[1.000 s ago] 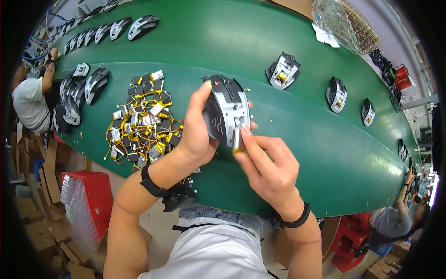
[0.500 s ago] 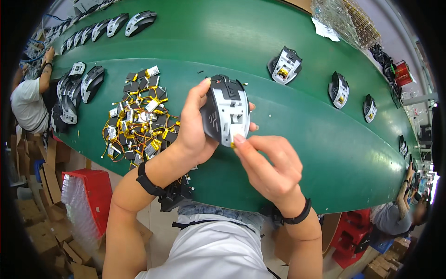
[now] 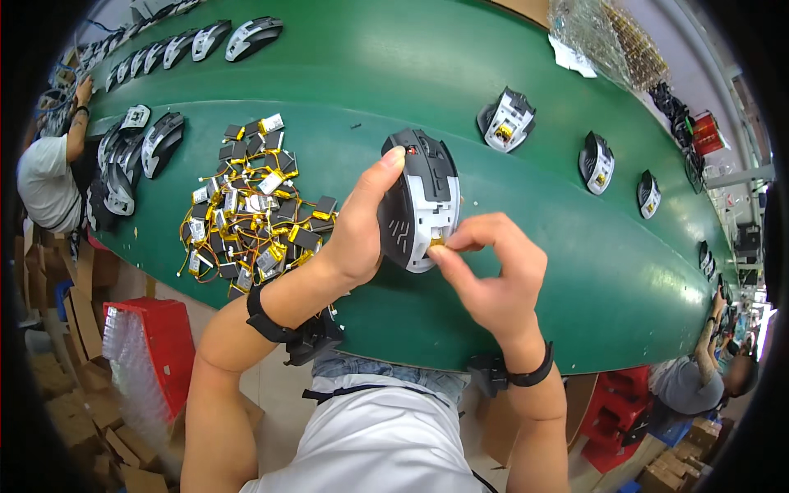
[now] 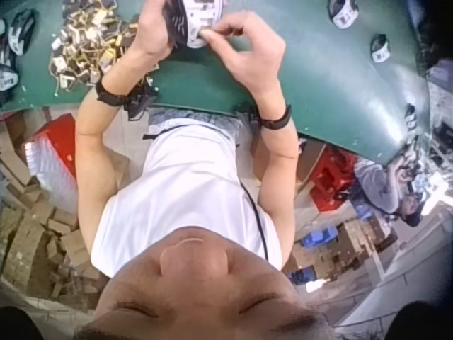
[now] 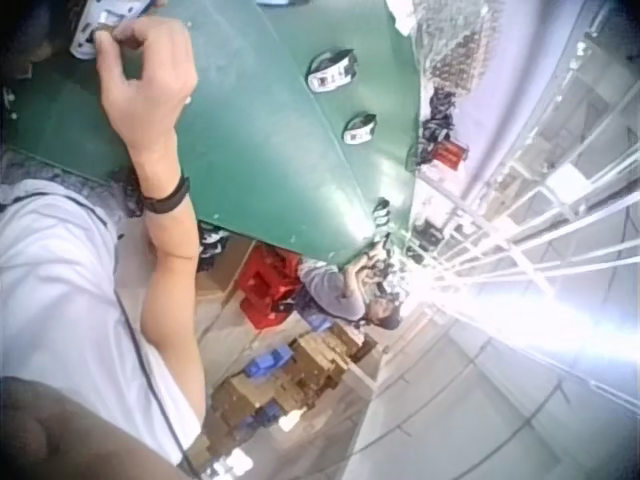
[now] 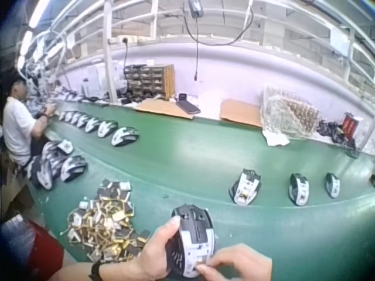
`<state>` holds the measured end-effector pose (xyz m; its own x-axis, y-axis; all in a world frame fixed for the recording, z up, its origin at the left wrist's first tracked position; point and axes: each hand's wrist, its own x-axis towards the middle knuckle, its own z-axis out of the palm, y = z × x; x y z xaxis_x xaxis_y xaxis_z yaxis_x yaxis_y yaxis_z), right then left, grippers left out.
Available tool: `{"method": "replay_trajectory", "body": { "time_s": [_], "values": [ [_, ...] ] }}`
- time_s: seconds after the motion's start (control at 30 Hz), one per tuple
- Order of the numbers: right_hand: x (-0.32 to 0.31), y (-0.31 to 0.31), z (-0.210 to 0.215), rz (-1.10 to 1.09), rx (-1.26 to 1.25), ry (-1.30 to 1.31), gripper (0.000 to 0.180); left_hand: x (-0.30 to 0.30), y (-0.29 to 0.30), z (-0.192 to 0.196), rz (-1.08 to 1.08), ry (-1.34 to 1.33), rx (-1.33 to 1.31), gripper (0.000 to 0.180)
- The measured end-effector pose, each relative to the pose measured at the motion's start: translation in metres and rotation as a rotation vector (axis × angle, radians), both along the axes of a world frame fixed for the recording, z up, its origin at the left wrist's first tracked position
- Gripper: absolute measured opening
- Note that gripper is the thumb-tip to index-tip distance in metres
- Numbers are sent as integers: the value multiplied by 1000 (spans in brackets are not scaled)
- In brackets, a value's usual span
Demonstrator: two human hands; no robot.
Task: The person assembles small electronic devices by inserting batteries into the bottom compartments of handheld units. They pick up a device, slide a battery into the slot, and place the finished unit on the green table. This process is repeated for multiple units throughout the clip.
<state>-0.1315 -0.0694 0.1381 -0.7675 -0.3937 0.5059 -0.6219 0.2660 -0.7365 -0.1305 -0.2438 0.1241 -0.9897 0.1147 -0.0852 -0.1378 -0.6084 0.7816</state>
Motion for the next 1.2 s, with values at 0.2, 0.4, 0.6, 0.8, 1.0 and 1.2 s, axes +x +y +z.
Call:
{"method": "replay_trajectory", "body": {
  "time_s": [0.2, 0.4, 0.6, 0.8, 1.0, 1.2],
  "values": [
    [-1, -2, 9, 8, 150, 352, 25, -5, -9, 1, -31, -77, 83, 53],
    [8, -14, 4, -123, 25, 298, 22, -2, -2, 4, 49, -102, 74, 53],
    [12, -21, -2, -148, 156, 406, 22, 0, 0, 1, 93, -189, 174, 56],
    [29, -31, -11, -213, 447, 417, 51, -4, -6, -2, 186, -234, 129, 59],
    [19, -26, -8, -66, 214, 274, 42, -5, -9, -4, 123, -179, 163, 59],
    [4, -12, -13, 14, -60, 95, 32, -6, -7, -1, 49, -134, 132, 60]
  ]
}}
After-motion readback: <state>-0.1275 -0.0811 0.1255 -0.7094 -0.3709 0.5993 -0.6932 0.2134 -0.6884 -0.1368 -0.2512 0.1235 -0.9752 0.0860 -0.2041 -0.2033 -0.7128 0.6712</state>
